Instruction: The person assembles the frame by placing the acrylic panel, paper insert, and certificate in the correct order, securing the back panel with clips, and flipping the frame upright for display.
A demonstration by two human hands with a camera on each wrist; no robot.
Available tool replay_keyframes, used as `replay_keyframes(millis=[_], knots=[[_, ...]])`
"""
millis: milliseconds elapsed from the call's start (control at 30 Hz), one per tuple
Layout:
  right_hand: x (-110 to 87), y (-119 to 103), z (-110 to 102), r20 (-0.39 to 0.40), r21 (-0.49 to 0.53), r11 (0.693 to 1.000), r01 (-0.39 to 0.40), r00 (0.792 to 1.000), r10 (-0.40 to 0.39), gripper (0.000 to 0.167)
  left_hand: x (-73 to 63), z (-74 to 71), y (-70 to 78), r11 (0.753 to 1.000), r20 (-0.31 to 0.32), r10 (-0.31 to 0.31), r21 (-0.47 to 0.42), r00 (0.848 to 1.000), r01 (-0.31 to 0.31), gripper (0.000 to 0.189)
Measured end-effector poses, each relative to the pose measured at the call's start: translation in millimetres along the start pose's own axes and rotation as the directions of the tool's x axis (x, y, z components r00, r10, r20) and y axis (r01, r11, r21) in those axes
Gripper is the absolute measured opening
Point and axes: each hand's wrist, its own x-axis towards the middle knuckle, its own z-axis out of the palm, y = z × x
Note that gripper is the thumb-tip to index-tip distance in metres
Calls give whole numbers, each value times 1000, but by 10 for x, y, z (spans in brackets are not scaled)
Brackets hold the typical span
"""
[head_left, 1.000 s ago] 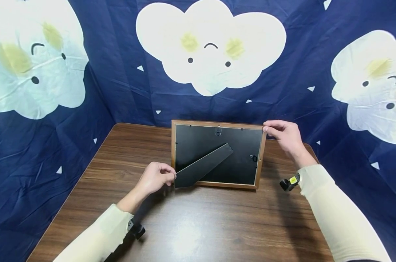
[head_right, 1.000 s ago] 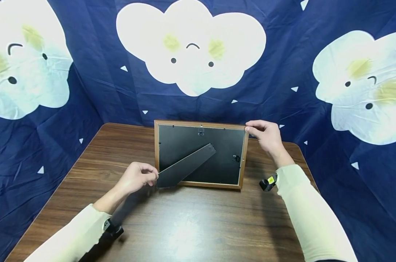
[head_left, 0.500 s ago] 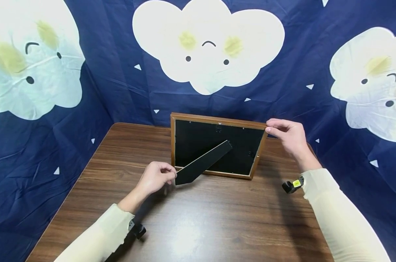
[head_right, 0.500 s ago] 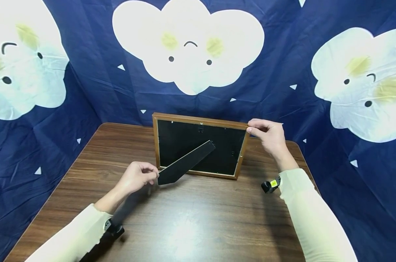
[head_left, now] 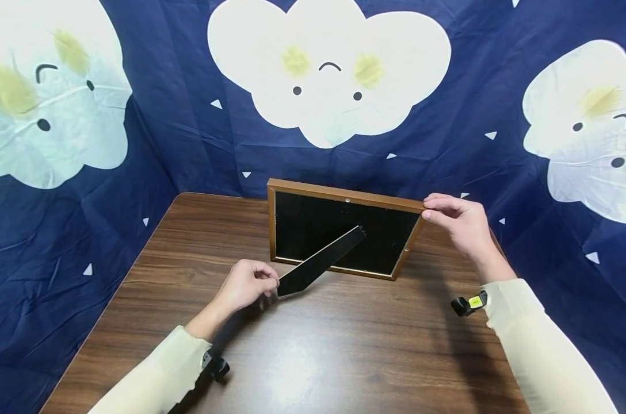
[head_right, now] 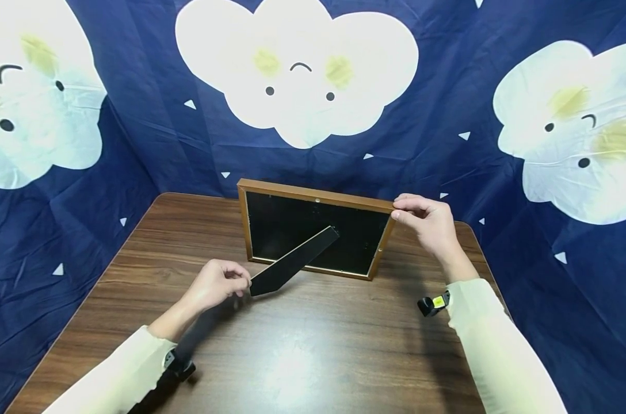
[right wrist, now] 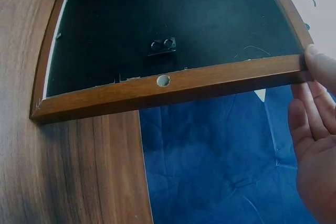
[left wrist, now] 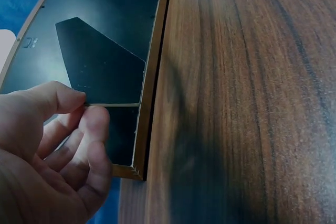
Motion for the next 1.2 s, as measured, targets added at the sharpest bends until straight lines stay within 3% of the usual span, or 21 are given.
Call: replay_keyframes(millis=[300, 433, 600, 833, 1200], knots=[[-113, 9, 10, -12, 29, 999, 20, 1000, -20, 22, -24, 15, -38, 1000, 8, -12, 23, 1000, 12, 7], [-149, -37, -21, 15, 22, 1000, -9, 1000, 9, 30, -29, 24, -55, 999, 14, -17, 30, 1000, 16, 6], [-121, -131, -98, 97, -54, 996, -74, 992, 79, 42, -32, 23, -82, 999, 12, -21, 30, 1000, 21, 7], [-53, -182, -180, 186, -219, 969, -115, 970, 157, 31, -50, 41, -103, 1000, 20, -15, 5, 1000, 14, 7], [-95, -251, -164, 175, -209, 968, -136, 969, 174, 31, -88, 131, -149, 1000, 71, 22, 6, 997, -23, 8]])
